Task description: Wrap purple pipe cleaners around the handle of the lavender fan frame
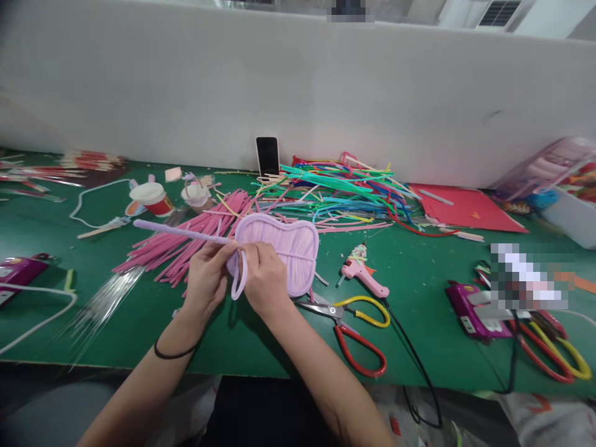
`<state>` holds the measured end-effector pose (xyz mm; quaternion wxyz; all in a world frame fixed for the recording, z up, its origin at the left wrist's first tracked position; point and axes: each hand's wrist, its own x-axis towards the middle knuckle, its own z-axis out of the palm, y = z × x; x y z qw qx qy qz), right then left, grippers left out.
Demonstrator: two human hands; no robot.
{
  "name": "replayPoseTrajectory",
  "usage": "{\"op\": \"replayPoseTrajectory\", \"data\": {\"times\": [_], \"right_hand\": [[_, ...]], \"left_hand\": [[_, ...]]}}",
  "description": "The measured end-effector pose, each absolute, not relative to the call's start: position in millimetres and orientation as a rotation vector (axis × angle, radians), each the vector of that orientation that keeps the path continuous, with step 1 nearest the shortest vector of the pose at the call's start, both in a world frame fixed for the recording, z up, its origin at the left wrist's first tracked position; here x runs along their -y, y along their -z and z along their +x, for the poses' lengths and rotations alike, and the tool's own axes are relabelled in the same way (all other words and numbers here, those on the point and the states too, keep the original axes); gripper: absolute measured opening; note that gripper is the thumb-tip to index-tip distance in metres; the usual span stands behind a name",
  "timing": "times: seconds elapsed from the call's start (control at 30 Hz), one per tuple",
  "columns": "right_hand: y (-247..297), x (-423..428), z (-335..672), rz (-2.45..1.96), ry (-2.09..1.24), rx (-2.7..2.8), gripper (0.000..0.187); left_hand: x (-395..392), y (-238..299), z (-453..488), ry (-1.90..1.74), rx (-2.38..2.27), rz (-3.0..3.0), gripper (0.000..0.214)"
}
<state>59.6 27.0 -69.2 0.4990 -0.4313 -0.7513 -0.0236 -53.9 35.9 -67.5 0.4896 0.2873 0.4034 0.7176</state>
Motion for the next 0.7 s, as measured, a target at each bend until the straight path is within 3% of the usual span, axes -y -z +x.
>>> {"op": "replayPoseTrajectory", "data": {"times": [0.27, 0.7], "right_hand": [[62.6, -23.3, 65.3, -0.935, -0.048, 1.740, 0.013], [53.5, -18.1, 70.5, -0.982, 0.010, 1.826, 0.018]], "left_hand": [[-37.0, 63.7, -55.0, -1.751, -1.010, 0.673, 0.024], [-37.3, 64.0, -56.0, -1.753, -1.015, 0.695, 0.024]]}}
